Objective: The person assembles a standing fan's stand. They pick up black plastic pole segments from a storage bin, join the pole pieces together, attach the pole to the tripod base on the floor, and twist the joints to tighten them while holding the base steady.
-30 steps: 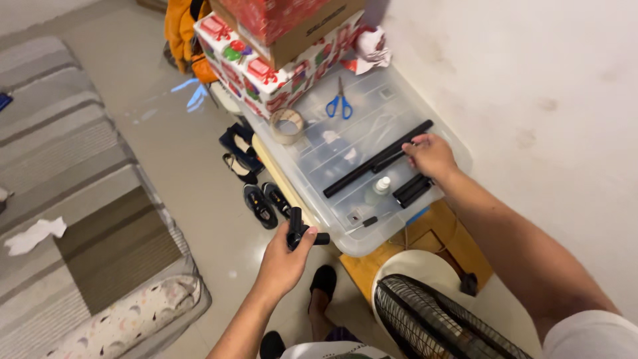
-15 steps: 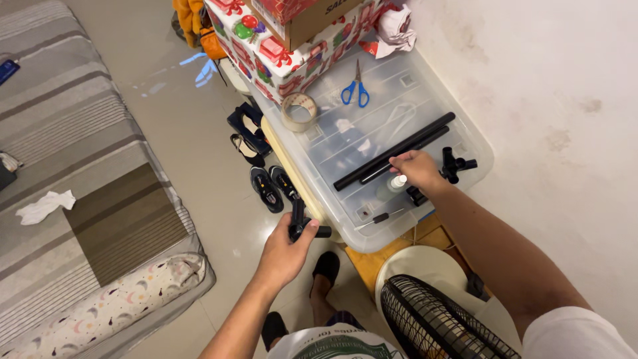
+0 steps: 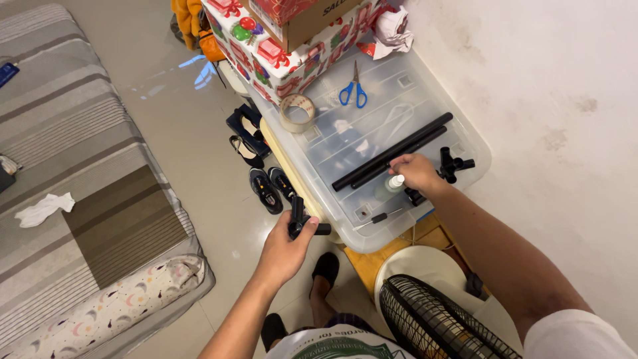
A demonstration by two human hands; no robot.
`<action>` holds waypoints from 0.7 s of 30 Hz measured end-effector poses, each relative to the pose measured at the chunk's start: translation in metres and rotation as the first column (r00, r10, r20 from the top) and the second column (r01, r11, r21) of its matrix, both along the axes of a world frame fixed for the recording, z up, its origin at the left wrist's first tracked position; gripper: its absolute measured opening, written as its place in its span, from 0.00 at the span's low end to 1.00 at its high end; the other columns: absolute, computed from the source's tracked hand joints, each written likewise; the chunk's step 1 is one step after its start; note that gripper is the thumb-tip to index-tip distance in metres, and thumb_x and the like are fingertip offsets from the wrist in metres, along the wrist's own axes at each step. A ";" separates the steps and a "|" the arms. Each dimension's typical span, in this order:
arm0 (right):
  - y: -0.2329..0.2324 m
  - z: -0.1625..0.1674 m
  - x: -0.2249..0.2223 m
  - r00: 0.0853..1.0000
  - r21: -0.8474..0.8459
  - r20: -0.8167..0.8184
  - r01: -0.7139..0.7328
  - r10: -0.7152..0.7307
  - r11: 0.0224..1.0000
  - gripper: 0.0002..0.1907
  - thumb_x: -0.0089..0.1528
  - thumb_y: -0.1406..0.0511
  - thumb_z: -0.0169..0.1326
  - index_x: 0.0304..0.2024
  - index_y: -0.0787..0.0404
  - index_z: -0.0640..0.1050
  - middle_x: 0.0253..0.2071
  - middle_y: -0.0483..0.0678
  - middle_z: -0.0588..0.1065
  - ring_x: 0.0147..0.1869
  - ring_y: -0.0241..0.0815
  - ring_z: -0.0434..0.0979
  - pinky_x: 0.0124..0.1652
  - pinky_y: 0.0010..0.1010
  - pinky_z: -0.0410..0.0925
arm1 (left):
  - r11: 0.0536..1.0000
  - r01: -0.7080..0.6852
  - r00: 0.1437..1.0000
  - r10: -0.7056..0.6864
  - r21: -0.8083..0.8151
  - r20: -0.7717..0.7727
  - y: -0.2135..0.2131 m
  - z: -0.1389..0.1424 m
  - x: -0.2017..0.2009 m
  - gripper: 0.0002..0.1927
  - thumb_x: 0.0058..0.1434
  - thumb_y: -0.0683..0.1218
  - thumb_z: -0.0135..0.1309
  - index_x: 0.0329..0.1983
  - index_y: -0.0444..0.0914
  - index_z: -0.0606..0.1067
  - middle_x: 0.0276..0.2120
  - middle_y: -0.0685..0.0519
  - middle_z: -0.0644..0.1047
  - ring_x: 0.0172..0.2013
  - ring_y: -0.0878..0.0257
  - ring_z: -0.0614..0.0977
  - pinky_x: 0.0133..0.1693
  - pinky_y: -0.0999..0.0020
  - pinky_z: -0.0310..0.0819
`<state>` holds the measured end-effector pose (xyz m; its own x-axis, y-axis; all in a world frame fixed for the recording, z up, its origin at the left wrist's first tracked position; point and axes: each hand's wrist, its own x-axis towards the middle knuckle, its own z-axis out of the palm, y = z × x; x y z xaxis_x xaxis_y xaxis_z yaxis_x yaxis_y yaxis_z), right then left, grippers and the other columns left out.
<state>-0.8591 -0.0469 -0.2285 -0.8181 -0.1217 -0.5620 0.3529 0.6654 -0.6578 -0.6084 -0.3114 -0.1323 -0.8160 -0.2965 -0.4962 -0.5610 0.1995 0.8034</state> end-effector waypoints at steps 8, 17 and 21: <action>0.017 0.015 -0.001 0.996 -0.195 -0.062 0.051 -0.064 0.980 0.11 0.66 0.68 0.50 0.47 0.69 0.78 0.39 0.50 0.79 0.32 0.37 0.76 0.31 0.30 0.71 | 1.000 0.010 0.998 -0.010 0.012 -0.058 0.011 0.014 -0.007 0.27 0.62 0.63 0.52 0.45 0.35 0.76 0.31 0.43 0.79 0.35 0.54 0.80 0.42 0.60 0.74; 0.031 0.131 0.025 0.962 -0.300 -0.239 -0.203 0.133 0.932 0.12 0.66 0.67 0.51 0.49 0.67 0.78 0.40 0.47 0.81 0.35 0.33 0.78 0.39 0.26 0.73 | 0.999 0.038 0.932 -0.032 0.011 -0.361 0.055 0.059 -0.039 0.29 0.61 0.59 0.56 0.58 0.37 0.71 0.37 0.50 0.80 0.31 0.61 0.78 0.36 0.66 0.74; 0.039 0.171 0.058 0.968 -0.428 -0.116 -0.252 0.224 0.868 0.15 0.66 0.64 0.49 0.52 0.63 0.77 0.41 0.47 0.81 0.36 0.32 0.79 0.40 0.27 0.75 | 0.977 0.138 0.842 -0.031 0.160 -0.539 0.084 0.061 -0.055 0.25 0.68 0.56 0.53 0.60 0.35 0.72 0.45 0.51 0.79 0.45 0.67 0.77 0.49 0.69 0.71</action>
<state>-0.8014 -0.0081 -0.0575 -0.7638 -0.5381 -0.3565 0.1701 0.3650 -0.9153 -0.6635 -0.2279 -0.0714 -0.9868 -0.1607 -0.0178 -0.0252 0.0445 0.9987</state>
